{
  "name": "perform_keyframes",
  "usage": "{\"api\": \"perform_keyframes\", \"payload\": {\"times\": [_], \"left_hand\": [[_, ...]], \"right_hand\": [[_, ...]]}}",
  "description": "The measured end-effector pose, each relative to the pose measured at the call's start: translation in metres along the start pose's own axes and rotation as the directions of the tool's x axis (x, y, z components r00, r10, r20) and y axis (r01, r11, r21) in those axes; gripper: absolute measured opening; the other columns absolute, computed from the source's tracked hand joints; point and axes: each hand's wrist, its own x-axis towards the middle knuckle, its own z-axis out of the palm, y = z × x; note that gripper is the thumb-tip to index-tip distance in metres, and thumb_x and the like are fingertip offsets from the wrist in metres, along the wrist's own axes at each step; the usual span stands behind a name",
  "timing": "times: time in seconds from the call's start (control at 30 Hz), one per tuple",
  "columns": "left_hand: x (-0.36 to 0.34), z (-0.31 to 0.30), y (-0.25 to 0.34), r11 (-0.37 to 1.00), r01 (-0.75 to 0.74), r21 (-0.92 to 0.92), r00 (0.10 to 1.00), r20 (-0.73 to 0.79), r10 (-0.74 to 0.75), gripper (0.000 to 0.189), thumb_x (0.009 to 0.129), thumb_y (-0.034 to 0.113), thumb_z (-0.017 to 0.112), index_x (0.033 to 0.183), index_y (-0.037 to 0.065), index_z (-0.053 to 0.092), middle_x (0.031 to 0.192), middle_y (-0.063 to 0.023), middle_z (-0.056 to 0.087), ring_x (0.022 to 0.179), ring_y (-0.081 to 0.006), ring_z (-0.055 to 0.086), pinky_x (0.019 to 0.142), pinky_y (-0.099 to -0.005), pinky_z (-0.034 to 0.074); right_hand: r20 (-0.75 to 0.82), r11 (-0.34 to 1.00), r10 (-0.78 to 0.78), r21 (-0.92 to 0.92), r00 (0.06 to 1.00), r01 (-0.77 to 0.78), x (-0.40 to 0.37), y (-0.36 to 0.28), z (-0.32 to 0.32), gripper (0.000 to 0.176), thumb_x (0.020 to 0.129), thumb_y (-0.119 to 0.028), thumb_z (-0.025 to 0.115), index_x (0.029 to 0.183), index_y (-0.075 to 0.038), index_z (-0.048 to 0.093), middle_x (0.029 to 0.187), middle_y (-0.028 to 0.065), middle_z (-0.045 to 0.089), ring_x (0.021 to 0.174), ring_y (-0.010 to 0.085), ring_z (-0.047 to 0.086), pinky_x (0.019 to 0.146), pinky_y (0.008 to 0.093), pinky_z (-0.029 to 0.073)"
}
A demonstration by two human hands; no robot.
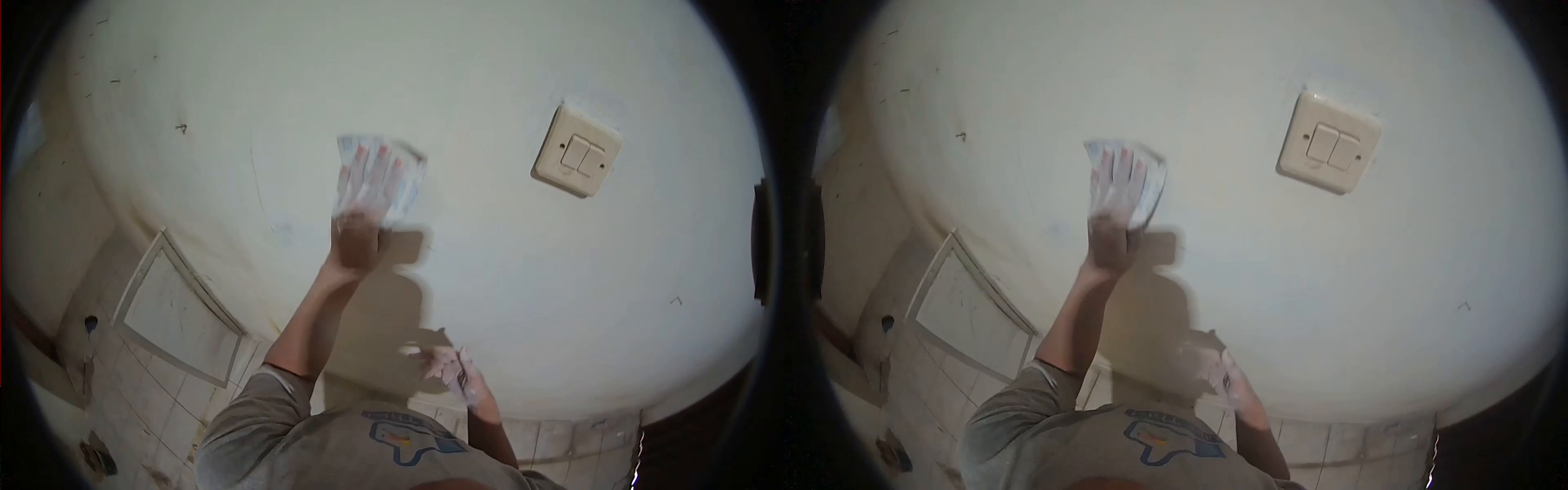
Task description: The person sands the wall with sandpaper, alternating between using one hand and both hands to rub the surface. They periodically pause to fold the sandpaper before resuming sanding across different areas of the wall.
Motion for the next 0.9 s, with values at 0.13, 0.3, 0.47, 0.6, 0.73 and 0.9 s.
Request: {"api": "perform_keyframes", "payload": {"times": [0.13,0.3,0.47,0.6,0.73,0.9], "left_hand": [[0.034,0.002,0.021,0.996,0.019,-0.086,0.996,-0.086,-0.027,0.065,0.084,0.002,0.048,0.149,-0.001,0.05,0.159,-0.0285,0.039,0.15,-0.0529,0.028,0.12,-0.067,0.021],[-0.031,0.016,0.04,0.969,0.079,-0.236,0.995,0.083,-0.061,0.069,0.081,0.002,0.051,0.15,0.0,0.049,0.156,-0.0293,0.041,0.149,-0.0517,0.031,0.119,-0.0698,0.021],[-0.07,0.011,0.035,0.992,0.106,-0.071,0.941,0.33,-0.077,0.07,0.083,0.004,0.054,0.152,0.01,0.049,0.158,-0.0149,0.045,0.146,-0.0394,0.041,0.118,-0.066,0.026],[-0.014,0.003,0.033,0.997,0.054,0.063,0.984,0.168,-0.064,0.072,0.086,0.007,0.056,0.157,0.015,0.043,0.161,-0.0133,0.041,0.151,-0.0363,0.035,0.118,-0.0676,0.021],[0.083,-0.023,0.047,0.993,0.065,0.094,0.998,-0.001,-0.065,0.08,0.085,0.008,0.054,0.162,0.009,0.032,0.169,-0.0177,0.026,0.157,-0.0404,0.018,0.118,-0.074,0.002],[0.079,-0.001,0.069,0.994,0.11,-0.02,0.985,-0.128,-0.112,0.076,0.087,0.006,0.052,0.161,0.009,0.034,0.168,-0.0194,0.027,0.157,-0.04,0.019,0.117,-0.0751,-0.001]], "right_hand": [[-0.075,0.991,-0.072,0.108,0.995,0.08,0.026,-0.012,0.038,0.074,0.111,-0.053,0.024,0.131,0.011,0.055,0.123,0.0243,0.066,0.109,0.0269,0.066,0.099,0.0393,0.051],[-0.028,0.778,-0.109,-0.624,0.994,0.068,0.039,0.027,0.027,0.062,0.112,-0.046,0.034,0.128,0.007,0.06,0.118,0.0168,0.068,0.108,0.0217,0.065,0.098,0.0352,0.049],[-0.059,0.744,-0.115,-0.666,0.992,0.047,0.022,0.001,0.037,0.058,0.112,-0.045,0.035,0.121,0.003,0.066,0.112,0.012,0.071,0.104,0.0204,0.065,0.096,0.0342,0.048],[-0.264,0.8,-0.223,-0.599,0.938,0.022,0.011,-0.017,0.018,0.059,0.111,-0.046,0.035,0.12,0.003,0.067,0.109,0.0127,0.072,0.1,0.0207,0.066,0.094,0.036,0.05],[-0.311,0.807,-0.33,-0.583,0.891,0.096,-0.002,-0.04,0.031,0.056,0.112,-0.042,0.035,0.12,0.002,0.068,0.111,0.0107,0.072,0.099,0.0197,0.066,0.092,0.0357,0.049],[-0.294,0.835,-0.295,-0.542,0.909,0.095,-0.017,-0.03,0.022,0.061,0.111,-0.046,0.035,0.121,0.005,0.066,0.117,0.0162,0.072,0.1,0.0247,0.069,0.092,0.0376,0.051]]}}
